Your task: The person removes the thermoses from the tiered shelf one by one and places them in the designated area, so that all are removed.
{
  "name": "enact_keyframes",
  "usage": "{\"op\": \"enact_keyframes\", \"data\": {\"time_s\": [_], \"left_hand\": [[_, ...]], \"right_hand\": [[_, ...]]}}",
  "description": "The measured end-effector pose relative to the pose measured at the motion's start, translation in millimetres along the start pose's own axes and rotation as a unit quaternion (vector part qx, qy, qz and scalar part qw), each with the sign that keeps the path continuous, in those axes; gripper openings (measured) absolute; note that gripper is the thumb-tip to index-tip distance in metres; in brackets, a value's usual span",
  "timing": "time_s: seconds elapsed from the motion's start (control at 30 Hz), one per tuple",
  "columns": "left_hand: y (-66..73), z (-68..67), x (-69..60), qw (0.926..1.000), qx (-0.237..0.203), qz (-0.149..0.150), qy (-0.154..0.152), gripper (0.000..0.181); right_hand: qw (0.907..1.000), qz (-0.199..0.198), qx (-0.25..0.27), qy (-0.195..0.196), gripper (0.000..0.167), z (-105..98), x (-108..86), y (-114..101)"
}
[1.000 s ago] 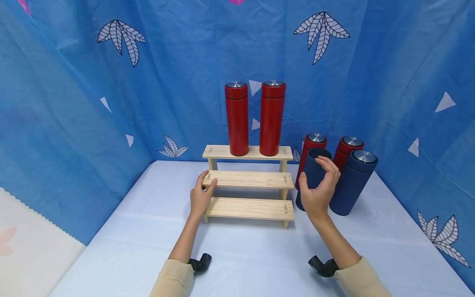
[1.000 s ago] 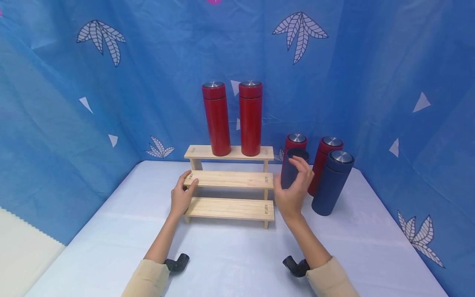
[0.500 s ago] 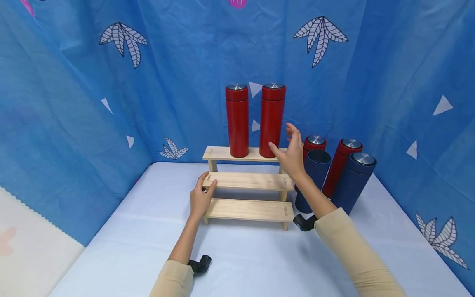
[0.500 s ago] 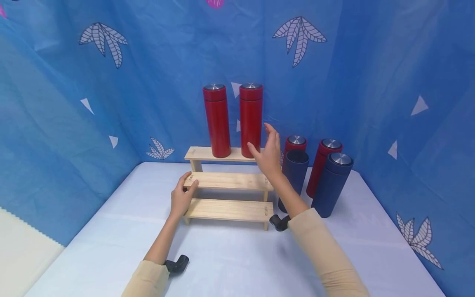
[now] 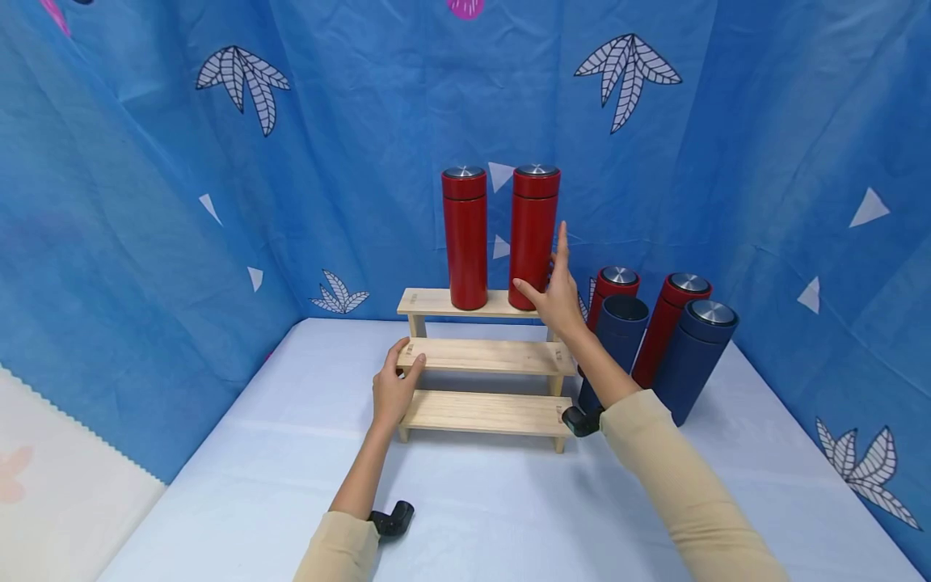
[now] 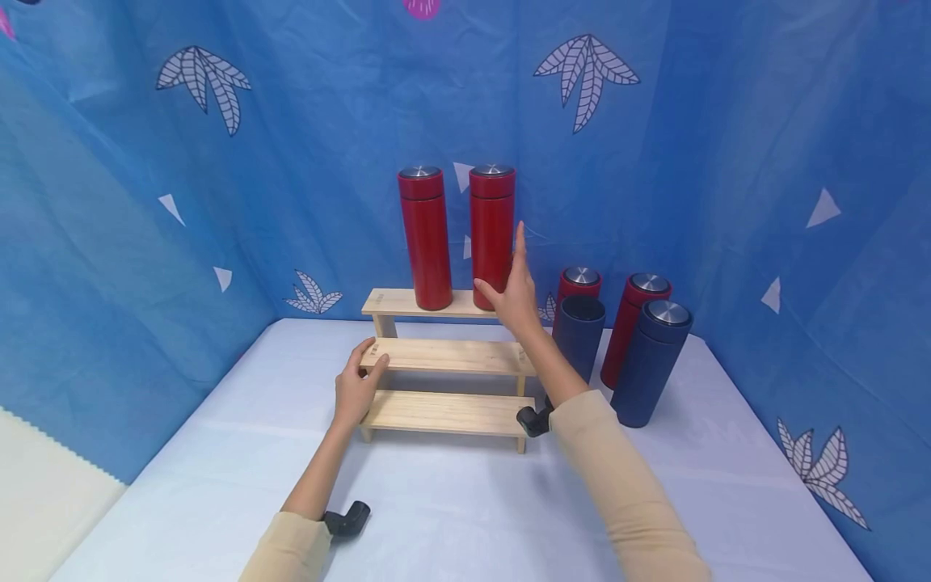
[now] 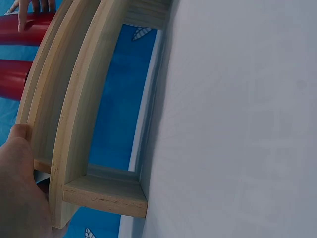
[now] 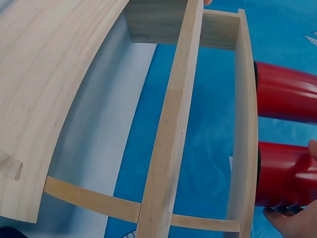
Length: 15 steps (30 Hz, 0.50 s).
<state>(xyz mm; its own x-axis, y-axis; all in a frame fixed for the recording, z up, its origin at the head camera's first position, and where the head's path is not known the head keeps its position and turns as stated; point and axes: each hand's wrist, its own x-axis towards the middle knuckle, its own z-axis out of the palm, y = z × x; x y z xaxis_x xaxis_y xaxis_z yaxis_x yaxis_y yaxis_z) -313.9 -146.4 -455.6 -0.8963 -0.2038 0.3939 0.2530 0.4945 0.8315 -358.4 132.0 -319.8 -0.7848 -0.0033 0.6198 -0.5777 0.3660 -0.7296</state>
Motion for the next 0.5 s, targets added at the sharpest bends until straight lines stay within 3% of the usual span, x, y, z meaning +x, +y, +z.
{"op": "enact_keyframes", "data": {"time_s": [0.2, 0.5], "left_hand": [[1.0, -0.9, 0.8, 1.0, -0.002, 0.004, 0.0, 0.061], [2.5, -1.8, 0.1, 1.0, -0.008, -0.005, -0.003, 0.063]], "right_hand": [[1.0, -0.004, -0.001, -0.003, 0.103, 3, 1.0, 6], [0.9975, -0.035, -0.035, 0.05, 0.101, 4, -10.1, 2]]}}
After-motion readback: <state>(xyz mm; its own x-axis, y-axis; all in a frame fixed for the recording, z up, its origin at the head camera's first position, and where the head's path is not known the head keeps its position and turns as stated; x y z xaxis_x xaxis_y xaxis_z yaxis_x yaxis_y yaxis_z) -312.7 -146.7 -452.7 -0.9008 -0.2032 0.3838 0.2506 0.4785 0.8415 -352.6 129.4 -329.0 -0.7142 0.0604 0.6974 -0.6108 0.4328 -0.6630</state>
